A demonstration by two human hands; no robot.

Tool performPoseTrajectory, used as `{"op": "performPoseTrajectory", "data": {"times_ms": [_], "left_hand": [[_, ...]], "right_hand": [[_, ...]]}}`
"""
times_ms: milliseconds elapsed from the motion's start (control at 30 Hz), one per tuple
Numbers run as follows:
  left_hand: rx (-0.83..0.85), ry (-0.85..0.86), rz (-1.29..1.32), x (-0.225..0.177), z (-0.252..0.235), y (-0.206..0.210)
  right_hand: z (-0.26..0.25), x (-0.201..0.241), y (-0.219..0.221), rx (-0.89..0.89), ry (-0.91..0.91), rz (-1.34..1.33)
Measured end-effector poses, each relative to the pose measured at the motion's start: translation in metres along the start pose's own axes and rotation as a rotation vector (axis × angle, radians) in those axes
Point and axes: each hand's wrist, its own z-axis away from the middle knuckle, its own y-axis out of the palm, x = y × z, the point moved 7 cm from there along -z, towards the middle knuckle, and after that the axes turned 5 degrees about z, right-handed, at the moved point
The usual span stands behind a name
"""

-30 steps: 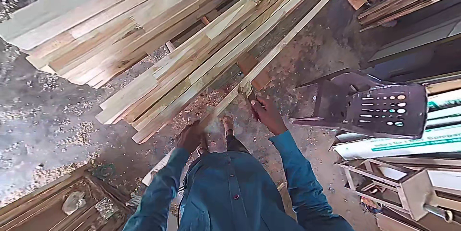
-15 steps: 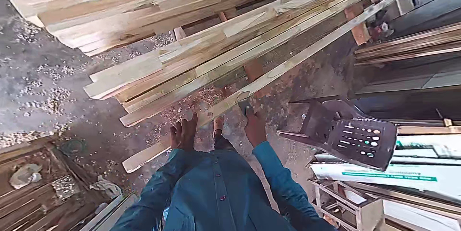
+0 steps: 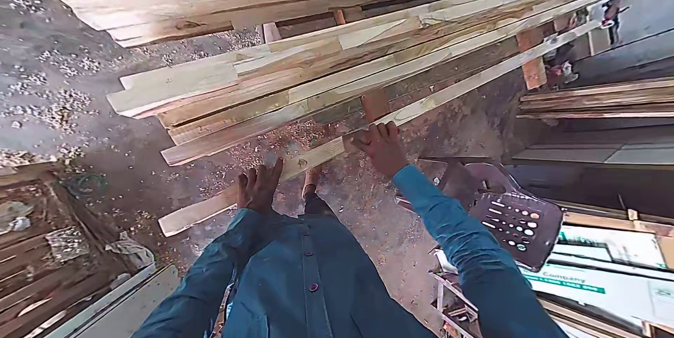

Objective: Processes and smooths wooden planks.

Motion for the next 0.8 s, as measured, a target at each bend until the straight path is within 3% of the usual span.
{"op": "performPoseTrajectory", "data": {"times_ms": [133, 233, 333, 400, 500, 600, 700, 800], "left_hand": [[-0.072, -0.006, 0.029, -0.002, 0.003, -0.002], [0.003, -0.124, 0.05, -0.011, 0.006, -0.02], [0.22, -0.172, 0.167, -0.001, -0.006, -0.049], [0.372, -0.077, 0.306, 0.019, -0.02, -0.046], [0.507, 0.028, 0.465, 0.038, -0.036, -0.038], [0.555, 0.002, 0.329, 0.03, -0.041, -0.033], [0.611, -0.051, 0.293, 0.021, -0.038, -0.025], [0.745, -0.276, 0.598, 0.045, -0.047, -0.004]], "right_hand": [[0.005, -0.061, 0.001, 0.104, 0.052, 0.147], [0.012, -0.089, -0.009, 0.212, 0.157, 0.154], [0.025, -0.105, -0.035, 0.225, 0.437, -0.119], [0.041, -0.104, -0.033, 0.162, 0.519, -0.49], [0.057, -0.075, -0.014, 0.019, 0.555, -1.187], [0.065, -0.022, 0.02, 0.046, 0.714, -1.733], [0.064, 0.02, 0.047, 0.021, 0.723, -1.916], [0.054, 0.046, 0.06, -0.036, 0.688, -1.888]]}}
